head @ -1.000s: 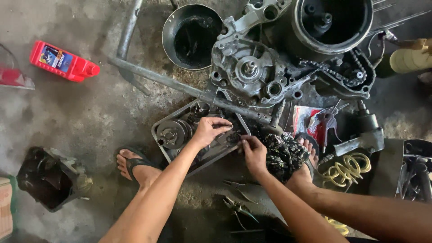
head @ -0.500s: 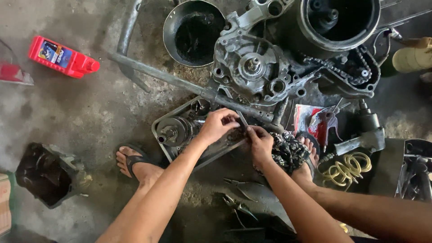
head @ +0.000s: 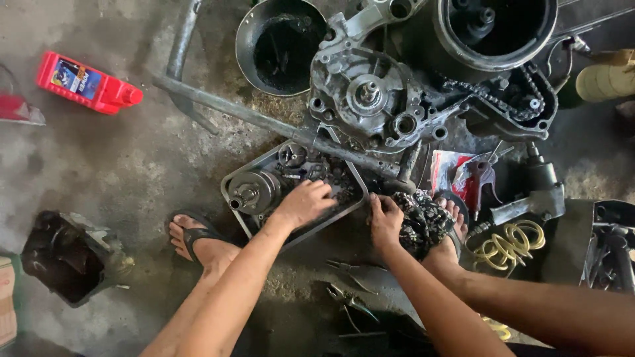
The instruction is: The person works on a motorcycle engine placed on the floor, using an impact wrench to remove bolts and a socket wrench to loosen fasteners, then pulls parts and bolts free by hand and sets them on a parts tray. They hammer on a component and continue unscrewing parts from the engine case.
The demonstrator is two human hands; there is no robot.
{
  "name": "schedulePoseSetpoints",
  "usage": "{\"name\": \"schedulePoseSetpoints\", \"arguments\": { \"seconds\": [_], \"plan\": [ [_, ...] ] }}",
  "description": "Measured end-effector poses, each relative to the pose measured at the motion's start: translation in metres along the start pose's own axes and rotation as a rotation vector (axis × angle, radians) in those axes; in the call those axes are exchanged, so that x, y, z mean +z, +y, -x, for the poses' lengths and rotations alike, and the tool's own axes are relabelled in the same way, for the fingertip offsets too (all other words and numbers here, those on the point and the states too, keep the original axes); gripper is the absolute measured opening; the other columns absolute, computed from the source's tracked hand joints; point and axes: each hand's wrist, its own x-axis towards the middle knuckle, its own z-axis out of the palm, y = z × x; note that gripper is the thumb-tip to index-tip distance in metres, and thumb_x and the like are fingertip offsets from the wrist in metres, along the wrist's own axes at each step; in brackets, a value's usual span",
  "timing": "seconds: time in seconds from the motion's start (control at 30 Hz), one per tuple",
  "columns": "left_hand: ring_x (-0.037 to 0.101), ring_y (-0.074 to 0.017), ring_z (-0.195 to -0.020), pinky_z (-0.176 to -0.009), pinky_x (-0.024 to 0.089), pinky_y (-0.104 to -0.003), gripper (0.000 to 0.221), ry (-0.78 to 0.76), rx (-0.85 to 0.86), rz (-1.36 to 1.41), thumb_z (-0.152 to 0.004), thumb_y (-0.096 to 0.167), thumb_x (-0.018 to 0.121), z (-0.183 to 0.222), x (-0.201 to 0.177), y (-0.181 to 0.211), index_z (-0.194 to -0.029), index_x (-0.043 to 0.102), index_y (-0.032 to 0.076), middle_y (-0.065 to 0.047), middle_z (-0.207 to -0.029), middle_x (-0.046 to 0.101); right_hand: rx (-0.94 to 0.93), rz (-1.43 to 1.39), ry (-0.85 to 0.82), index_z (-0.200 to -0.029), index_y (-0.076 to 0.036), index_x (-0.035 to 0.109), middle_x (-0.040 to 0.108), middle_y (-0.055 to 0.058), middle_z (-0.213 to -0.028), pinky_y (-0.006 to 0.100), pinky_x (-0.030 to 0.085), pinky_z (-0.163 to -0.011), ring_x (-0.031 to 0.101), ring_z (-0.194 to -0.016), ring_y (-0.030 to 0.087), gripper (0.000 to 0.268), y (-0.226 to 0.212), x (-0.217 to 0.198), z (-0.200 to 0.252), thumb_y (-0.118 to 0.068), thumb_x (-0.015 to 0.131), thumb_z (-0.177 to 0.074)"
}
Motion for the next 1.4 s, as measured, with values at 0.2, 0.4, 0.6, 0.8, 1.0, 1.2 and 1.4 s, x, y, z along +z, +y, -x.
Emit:
{"name": "schedulePoseSetpoints", "arguments": {
  "seconds": [0.2, 0.4, 0.6, 0.8, 1.0, 1.2, 1.4],
  "plan": [
    [0.063, -0.0232, -0.106, -0.091, 0.049, -0.042, 0.009, -0.061, 0.024, 0.091, -0.087, 0.014, 0.07, -0.009, -0.02, 0.02, -0.094, 0.075, 0.015, -0.004, -0.1, 0.061, 0.006, -0.114, -0.149, -0.083, -0.003, 0.063, 0.054, -0.002, -0.063, 0.028, 0.042, -0.046, 0.048, -0.052, 0.009, 0.037, 0.003, 0.007, 0.005, -0.034, 0.064, -0.104],
    [0.074, -0.0255, -0.086, -0.079, 0.058, -0.039, 0.015, 0.106, -0.567, 0.69, -0.088, 0.013, 0.077, -0.022, -0.049, 0.037, -0.097, 0.073, 0.002, -0.009, -0.092, 0.074, 0.078, -0.211, -0.25, -0.078, -0.005, 0.062, 0.059, 0.002, -0.062, 0.028, 0.045, -0.048, 0.054, -0.052, 0.012, 0.041, -0.016, 0.025, 0.014, -0.037, 0.057, -0.104],
    [0.074, -0.0135, -0.088, -0.082, 0.061, -0.028, 0.012, 0.122, -0.622, 1.374, -0.088, 0.003, 0.076, -0.018, -0.174, 0.067, -0.098, 0.074, -0.003, -0.008, -0.094, 0.078, 0.009, -0.264, -0.397, -0.086, -0.005, 0.067, 0.058, 0.0, -0.066, 0.029, 0.041, -0.047, 0.051, -0.053, 0.011, 0.029, -0.086, 0.065, 0.047, -0.028, 0.06, -0.102],
    [0.073, -0.0136, -0.09, -0.083, 0.06, -0.029, 0.02, 0.353, -0.471, 1.188, -0.083, -0.002, 0.079, -0.02, -0.337, 0.116, -0.102, 0.074, -0.002, -0.008, -0.097, 0.078, -0.13, -0.637, -0.745, -0.1, -0.002, 0.066, 0.052, -0.002, -0.064, 0.025, 0.033, -0.048, 0.042, -0.053, 0.007, 0.019, -0.233, 0.075, 0.127, -0.02, 0.062, -0.103],
    [0.075, -0.0164, -0.1, -0.09, 0.062, -0.031, 0.022, 0.506, -0.318, 0.943, -0.083, -0.002, 0.081, -0.003, -0.395, 0.156, -0.104, 0.076, -0.002, -0.01, -0.104, 0.078, -0.188, -0.773, -0.903, -0.107, 0.003, 0.071, 0.048, -0.004, -0.062, 0.026, 0.028, -0.045, 0.037, -0.05, 0.006, 0.017, -0.308, 0.055, 0.184, -0.01, 0.067, -0.096],
    [0.075, -0.0231, -0.107, -0.096, 0.06, -0.036, 0.03, 0.62, -0.418, 1.596, -0.083, -0.01, 0.074, 0.008, -0.387, 0.175, -0.11, 0.073, 0.001, -0.015, -0.108, 0.077, -0.293, -0.651, -0.799, -0.102, 0.006, 0.075, 0.053, -0.003, -0.059, 0.026, 0.03, -0.043, 0.04, -0.048, 0.006, 0.017, -0.334, 0.042, 0.214, -0.007, 0.073, -0.092],
    [0.074, -0.0237, -0.107, -0.097, 0.061, -0.035, 0.028, 0.607, -0.367, 1.578, -0.084, -0.011, 0.074, 0.002, -0.388, 0.172, -0.11, 0.072, 0.0, -0.016, -0.11, 0.077, -0.271, -0.525, -0.723, -0.102, 0.005, 0.078, 0.051, -0.005, -0.056, 0.023, 0.025, -0.042, 0.035, -0.045, 0.004, 0.019, -0.353, 0.027, 0.223, -0.009, 0.075, -0.089]
  ]
}}
